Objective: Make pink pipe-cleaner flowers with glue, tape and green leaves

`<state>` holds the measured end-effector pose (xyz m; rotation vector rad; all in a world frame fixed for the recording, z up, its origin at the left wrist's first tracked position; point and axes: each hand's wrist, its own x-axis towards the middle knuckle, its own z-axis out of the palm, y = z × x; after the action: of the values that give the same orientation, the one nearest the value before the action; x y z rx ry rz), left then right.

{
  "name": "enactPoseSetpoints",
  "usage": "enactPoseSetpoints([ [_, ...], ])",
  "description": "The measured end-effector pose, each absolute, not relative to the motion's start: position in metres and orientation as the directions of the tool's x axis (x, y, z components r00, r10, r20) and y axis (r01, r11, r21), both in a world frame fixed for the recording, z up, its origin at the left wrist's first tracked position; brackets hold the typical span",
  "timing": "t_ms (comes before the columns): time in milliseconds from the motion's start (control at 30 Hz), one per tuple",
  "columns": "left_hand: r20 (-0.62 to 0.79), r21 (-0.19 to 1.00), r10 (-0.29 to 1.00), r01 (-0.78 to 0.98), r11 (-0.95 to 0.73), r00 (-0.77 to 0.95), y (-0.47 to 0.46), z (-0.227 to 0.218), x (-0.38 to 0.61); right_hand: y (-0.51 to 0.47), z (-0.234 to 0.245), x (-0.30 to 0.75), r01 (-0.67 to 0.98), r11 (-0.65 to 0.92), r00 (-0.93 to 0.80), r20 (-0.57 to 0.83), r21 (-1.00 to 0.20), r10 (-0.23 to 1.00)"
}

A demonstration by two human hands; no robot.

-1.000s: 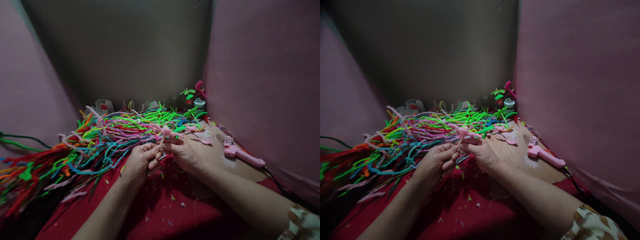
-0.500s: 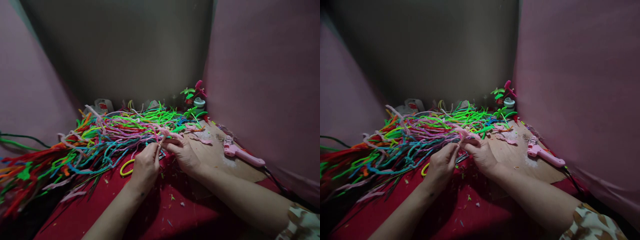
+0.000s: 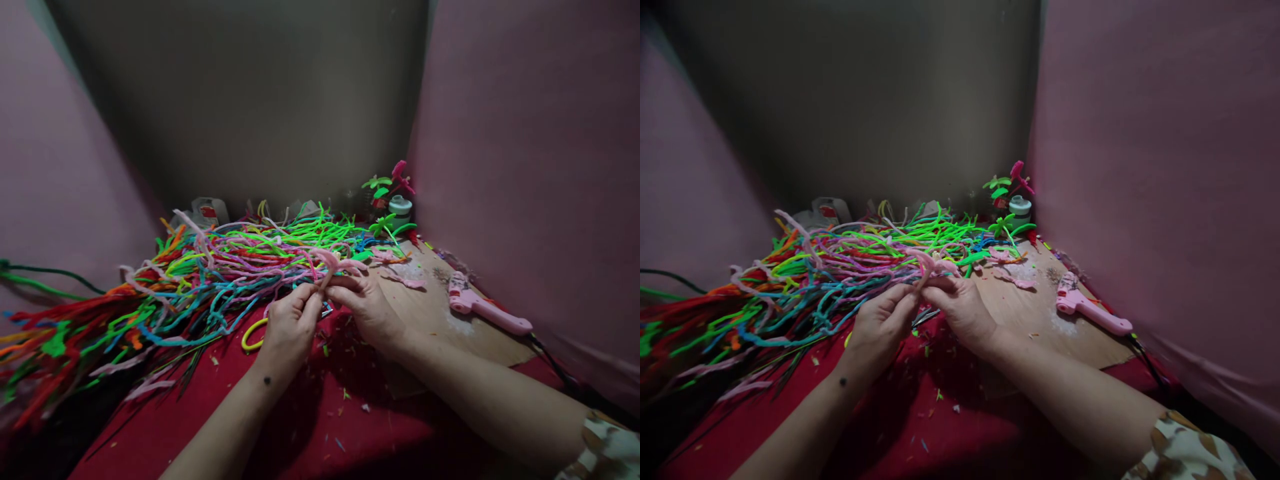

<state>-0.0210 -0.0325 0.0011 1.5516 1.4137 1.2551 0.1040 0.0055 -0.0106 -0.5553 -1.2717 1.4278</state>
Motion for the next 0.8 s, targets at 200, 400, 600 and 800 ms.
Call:
enactPoseSetpoints([
  [200,-0.109,0.982,0.991,-0.147,0.119,0.076,-0.033,0.008,-0.022,0.004,-0.004,0.108,-0.506,0.046,-0.357,0.258,-0.862,0.898],
  [400,-0.134,0.959,0.975,-0.226,0.173,0.177,-0.032,0.01,-0.027,0.005,-0.009,0.109,-0.509,0.071,-0.371,0.293,-0.858,0.881],
  [600,-0.104,0.986,0.986,-0.116,0.119,0.128,-0.031,0.006,-0.026,0.006,-0.013,0.105,-0.547,0.03,-0.347,0.259,-0.836,0.902],
  [800,0.209,0.932,0.974,0.32,-0.171,-0.088,-0.026,-0.008,-0.025,0.008,-0.018,0.104,-0.534,0.118,-0.287,0.311,-0.837,0.906],
])
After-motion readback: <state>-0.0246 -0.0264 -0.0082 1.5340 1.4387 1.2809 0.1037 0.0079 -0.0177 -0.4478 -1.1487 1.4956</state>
